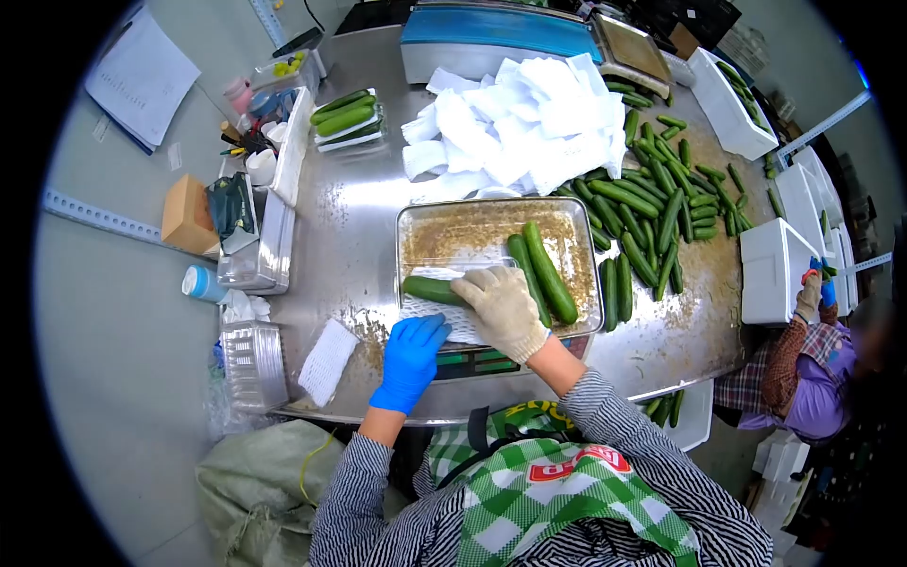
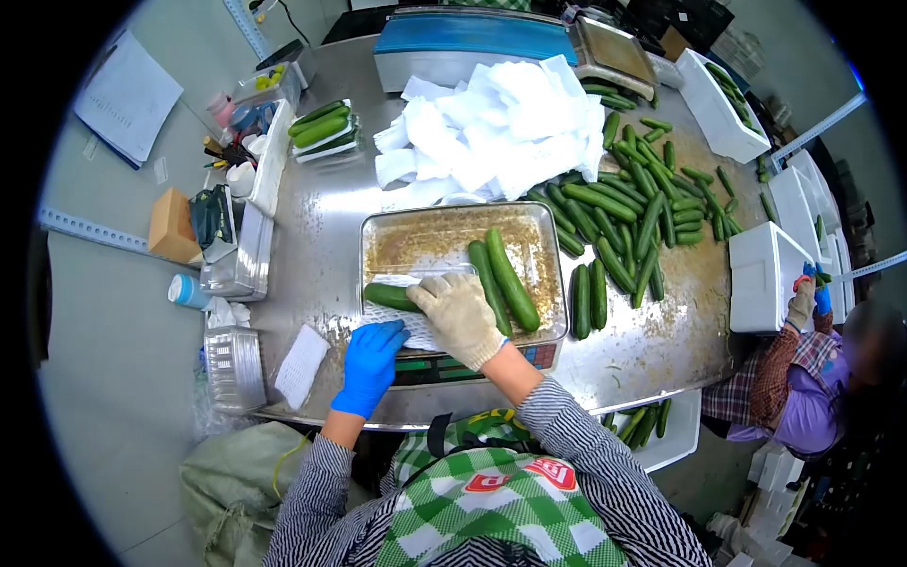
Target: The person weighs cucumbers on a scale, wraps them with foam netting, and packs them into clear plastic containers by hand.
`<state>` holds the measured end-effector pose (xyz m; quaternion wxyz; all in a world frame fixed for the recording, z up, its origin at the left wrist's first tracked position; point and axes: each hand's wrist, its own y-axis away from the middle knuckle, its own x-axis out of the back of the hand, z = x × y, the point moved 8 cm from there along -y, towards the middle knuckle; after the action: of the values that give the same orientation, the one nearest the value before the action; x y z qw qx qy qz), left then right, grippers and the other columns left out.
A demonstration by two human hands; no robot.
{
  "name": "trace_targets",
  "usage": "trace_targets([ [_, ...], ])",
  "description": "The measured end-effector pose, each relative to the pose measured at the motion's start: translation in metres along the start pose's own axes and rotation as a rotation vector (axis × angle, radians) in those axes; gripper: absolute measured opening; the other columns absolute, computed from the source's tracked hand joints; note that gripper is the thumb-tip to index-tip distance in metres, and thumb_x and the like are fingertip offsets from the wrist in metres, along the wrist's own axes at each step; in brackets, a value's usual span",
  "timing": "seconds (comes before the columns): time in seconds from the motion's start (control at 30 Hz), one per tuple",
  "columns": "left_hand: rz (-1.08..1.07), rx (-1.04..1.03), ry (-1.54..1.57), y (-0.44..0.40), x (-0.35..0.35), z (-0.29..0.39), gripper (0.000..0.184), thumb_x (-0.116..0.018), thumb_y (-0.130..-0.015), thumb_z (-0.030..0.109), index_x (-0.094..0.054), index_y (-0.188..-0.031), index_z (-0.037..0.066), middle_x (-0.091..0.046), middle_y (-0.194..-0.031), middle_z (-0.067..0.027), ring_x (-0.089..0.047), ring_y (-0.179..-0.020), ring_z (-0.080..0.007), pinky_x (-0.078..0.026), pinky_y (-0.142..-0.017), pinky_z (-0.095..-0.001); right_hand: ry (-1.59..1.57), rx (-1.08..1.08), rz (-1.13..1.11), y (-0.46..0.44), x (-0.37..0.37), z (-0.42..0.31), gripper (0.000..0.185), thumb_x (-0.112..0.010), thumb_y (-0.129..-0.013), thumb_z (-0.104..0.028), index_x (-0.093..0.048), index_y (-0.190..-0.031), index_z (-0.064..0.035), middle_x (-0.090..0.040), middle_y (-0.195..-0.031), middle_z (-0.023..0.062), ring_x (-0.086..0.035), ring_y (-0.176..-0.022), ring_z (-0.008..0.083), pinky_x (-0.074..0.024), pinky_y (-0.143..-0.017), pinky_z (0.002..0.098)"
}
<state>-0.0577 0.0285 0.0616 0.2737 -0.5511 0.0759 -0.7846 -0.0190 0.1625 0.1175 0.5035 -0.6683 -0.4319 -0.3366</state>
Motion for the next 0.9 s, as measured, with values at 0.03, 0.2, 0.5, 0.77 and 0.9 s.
trace_targets([
  [0.03, -0.001, 0.003, -0.009, -0.001, 0.0, 0.001, 0.038, -0.06, -0.071, -0.001, -0.069, -0.107, 0.009, -0.065, -0.112, -0.0086, -0.06, -0.102, -0.0273, -0.046, -0.091, -0.0411, -0.027, 0.018, -0.017, 0.002, -0.001, -0.001, 0.027, -0.063, -0.077, -0.013, -0.064, -0.104, -0.0137, -0.064, -0.097, 0.0037, -0.062, -0.09, 0.0245, -0.0467, -0.078, 0.0415],
  [0.2, 0.144, 0.033, -0.072, 0.005, 0.006, 0.004, 0.033, -0.063, -0.07, 0.0, -0.07, -0.102, 0.008, -0.062, -0.099, -0.0083, -0.058, -0.093, -0.0287, -0.046, -0.085, -0.0424, -0.073, 0.111, 0.008, 0.019, 0.014, -0.018, 0.028, -0.063, -0.077, -0.014, -0.063, -0.105, -0.0125, -0.063, -0.099, 0.0041, -0.062, -0.089, 0.0241, -0.0473, -0.078, 0.0402],
  [0.5, 0.17, 0.105, -0.062, 0.003, 0.007, 0.007, 0.055, -0.064, -0.07, -0.007, -0.066, -0.122, 0.013, -0.06, -0.116, -0.0115, -0.058, -0.086, -0.0288, -0.049, -0.078, -0.0402, -0.452, -0.065, -0.076, 0.012, 0.001, 0.021, 0.032, -0.064, -0.086, -0.012, -0.061, -0.115, -0.0004, -0.064, -0.108, 0.0207, -0.063, -0.1, 0.0376, -0.0514, -0.088, 0.0442],
  [0.77, -0.046, 0.085, -0.139, -0.005, -0.003, 0.004, 0.078, -0.061, -0.069, -0.01, -0.055, -0.14, 0.02, -0.055, -0.13, -0.0088, -0.055, -0.088, -0.027, -0.047, -0.081, -0.0373, -0.103, -0.176, -0.656, -0.006, -0.046, 0.041, 0.026, -0.062, -0.088, -0.029, -0.067, -0.093, -0.0037, -0.069, -0.085, 0.0187, -0.069, -0.083, 0.0362, -0.0558, -0.077, 0.0438],
  [0.9, -0.054, 0.126, -0.108, -0.005, 0.0, 0.009, 0.068, -0.061, -0.071, -0.007, -0.059, -0.134, 0.018, -0.056, -0.128, -0.0089, -0.055, -0.094, -0.0281, -0.044, -0.088, -0.042, -0.042, -0.277, -0.434, -0.049, -0.014, 0.062, 0.02, -0.06, -0.089, -0.024, -0.066, -0.095, -0.0056, -0.069, -0.089, 0.0167, -0.069, -0.085, 0.0339, -0.056, -0.076, 0.0425],
])
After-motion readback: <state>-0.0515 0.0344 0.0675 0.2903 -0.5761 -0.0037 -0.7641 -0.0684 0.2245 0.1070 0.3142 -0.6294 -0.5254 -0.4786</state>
